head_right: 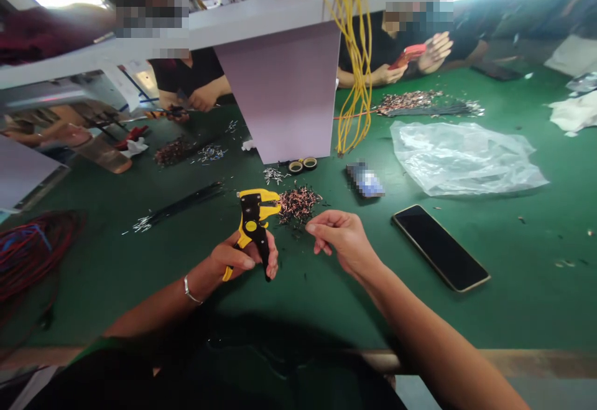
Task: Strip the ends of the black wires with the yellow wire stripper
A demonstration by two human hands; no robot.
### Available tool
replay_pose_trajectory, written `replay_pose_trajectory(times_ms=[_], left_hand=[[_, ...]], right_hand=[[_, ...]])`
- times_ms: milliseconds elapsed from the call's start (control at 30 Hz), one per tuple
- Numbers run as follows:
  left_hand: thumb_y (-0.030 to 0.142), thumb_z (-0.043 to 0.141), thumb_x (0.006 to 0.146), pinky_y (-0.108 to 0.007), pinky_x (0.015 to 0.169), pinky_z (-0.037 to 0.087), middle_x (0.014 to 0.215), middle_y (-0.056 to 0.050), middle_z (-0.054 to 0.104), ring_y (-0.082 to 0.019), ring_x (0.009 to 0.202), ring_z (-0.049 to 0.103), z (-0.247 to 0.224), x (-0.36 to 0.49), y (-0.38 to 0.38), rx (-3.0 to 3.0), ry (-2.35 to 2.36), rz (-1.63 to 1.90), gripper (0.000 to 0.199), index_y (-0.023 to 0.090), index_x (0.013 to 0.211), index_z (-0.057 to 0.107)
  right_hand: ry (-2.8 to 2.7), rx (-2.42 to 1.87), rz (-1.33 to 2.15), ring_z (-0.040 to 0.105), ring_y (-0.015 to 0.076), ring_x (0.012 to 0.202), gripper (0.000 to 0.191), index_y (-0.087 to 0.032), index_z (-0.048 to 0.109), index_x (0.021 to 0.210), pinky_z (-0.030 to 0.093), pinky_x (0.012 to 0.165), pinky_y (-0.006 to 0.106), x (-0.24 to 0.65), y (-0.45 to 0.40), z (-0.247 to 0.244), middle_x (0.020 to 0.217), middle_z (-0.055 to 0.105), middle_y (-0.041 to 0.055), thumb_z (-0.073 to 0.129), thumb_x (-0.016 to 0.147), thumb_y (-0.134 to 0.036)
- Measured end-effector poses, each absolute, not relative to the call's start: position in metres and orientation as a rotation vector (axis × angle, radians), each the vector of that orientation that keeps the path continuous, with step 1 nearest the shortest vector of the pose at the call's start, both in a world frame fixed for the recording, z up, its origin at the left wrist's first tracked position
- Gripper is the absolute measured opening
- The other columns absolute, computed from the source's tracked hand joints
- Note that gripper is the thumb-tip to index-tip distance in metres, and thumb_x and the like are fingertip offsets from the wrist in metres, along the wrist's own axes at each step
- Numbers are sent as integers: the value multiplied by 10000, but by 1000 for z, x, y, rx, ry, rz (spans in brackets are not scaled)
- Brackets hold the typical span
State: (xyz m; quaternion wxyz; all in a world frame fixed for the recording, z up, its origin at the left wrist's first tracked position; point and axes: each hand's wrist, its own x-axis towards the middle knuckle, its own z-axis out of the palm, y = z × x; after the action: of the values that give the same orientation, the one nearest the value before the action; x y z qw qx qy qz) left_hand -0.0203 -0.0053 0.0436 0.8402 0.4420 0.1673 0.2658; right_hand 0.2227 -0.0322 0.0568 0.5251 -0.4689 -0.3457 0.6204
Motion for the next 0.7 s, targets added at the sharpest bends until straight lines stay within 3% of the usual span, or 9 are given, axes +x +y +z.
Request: replay_pose_trajectory(times_ms=[233,700], left_hand=[[184,731,644,-434,720,542,858,-114,712,-253,735,674,44,-17,-9,924,333,462,392,127,1028,678],[194,774,626,-398,707,547,842,-111,718,-234,719,677,47,-14,-15,897,339,399,396,123,1003,678]], right_hand=[[-779,-1064,1402,422,60,323,138,-189,727,627,411,392,249,224,-36,65,394,546,-55,841,628,-267],[-745,-1021,1411,448,50,329,125,-183,754,647,379,390,224,219,-38,58,407,569,-46,855,648,-258]])
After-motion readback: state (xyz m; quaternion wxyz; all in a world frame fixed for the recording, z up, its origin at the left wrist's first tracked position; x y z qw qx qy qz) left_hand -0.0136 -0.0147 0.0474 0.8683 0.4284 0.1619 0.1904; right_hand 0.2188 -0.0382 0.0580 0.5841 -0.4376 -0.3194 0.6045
